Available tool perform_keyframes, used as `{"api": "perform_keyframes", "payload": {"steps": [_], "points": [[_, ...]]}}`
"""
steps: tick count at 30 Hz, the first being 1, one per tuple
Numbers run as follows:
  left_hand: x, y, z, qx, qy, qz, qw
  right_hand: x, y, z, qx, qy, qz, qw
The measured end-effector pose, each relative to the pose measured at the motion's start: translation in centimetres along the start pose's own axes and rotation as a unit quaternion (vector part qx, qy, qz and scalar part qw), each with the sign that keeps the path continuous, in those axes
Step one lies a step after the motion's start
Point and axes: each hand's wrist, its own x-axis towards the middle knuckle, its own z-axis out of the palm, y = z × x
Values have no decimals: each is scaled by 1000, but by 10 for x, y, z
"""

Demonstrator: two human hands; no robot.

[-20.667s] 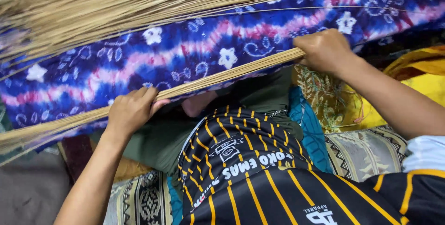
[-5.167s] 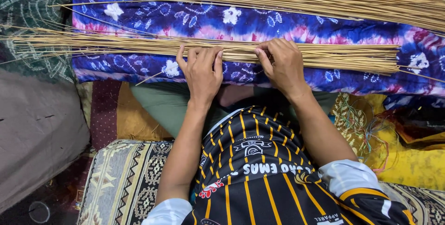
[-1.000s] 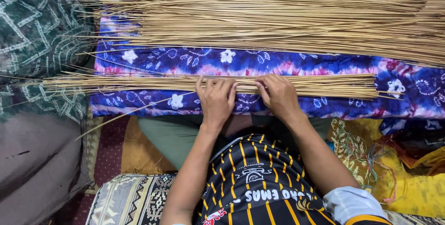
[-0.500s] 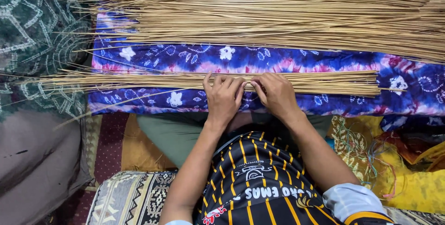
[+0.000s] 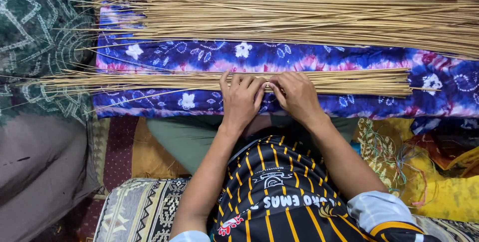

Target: Weaving bundles of bamboo sticks together with a thin cord to manufacture a mat or screen.

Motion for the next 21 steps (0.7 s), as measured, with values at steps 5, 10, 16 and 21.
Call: {"api": "perform_keyframes", "payload": {"steps": [5, 10, 16, 21], "points": [[-2, -7, -6, 1, -2, -3, 1000, -13, 20, 0, 3, -6, 6, 1000], [-12, -26, -14, 26, 0, -20, 999, -36, 48, -7, 25, -4, 32, 999], [-17, -38, -26, 33, -10, -28, 999, -41, 51, -22, 14, -2, 55, 998], [-6, -3, -15, -14, -14, -2, 1000, -24, 30, -21, 32, 2, 25, 999]]}}
